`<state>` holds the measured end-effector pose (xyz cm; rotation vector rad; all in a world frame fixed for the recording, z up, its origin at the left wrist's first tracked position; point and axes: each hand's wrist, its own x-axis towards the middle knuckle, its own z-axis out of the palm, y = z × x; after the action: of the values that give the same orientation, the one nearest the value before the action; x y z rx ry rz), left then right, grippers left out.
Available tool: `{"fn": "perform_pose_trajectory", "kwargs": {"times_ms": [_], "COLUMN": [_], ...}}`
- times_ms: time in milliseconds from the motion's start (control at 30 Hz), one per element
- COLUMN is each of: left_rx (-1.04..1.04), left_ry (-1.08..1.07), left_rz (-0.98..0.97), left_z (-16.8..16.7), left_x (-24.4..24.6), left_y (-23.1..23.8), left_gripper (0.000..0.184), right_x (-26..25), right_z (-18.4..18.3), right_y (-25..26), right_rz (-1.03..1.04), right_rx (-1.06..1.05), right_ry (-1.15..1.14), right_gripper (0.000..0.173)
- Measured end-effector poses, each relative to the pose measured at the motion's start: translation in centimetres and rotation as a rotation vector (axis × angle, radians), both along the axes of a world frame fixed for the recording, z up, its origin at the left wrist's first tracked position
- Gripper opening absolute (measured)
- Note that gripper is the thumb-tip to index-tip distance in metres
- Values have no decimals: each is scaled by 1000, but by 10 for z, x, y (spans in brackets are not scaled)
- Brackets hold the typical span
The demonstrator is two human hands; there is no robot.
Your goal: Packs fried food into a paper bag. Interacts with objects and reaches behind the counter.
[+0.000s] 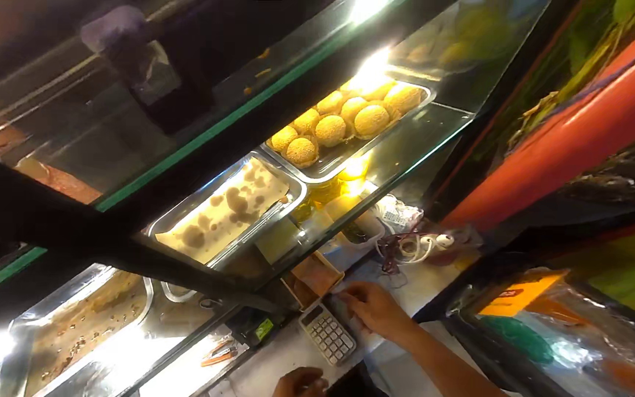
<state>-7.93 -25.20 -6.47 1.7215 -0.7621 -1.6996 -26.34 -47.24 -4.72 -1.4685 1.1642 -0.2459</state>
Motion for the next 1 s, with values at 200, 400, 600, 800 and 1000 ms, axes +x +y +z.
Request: {"fn": "perform_pose_trajectory", "kwargs": {"times_ms": [200, 400, 600, 800, 1000], "left_rx": [-149, -282, -205, -83, -170], "left_ry": [-26, -289, -563, -758, -1166], "left_rz": [-90, -325, -444, -564, -575], "left_z": [4, 57, 86, 91, 90], "left_x": [-6, -10, 3, 5, -1], "left_y": [-9, -75, -94, -101, -110], "left_gripper": [40, 39, 42, 45, 54], "right_x": [25, 88, 92, 89, 88], "right_z": [36, 18, 46, 39, 24], "right_y": [-15, -57, -69, -79, -89], "right_rz": [344, 709, 717, 933, 716], "right_rx": [-815, -949, -916, -901, -1098], "right_ry": [149, 342, 395, 455, 241], "right_gripper": [38, 31, 35, 75, 20]}}
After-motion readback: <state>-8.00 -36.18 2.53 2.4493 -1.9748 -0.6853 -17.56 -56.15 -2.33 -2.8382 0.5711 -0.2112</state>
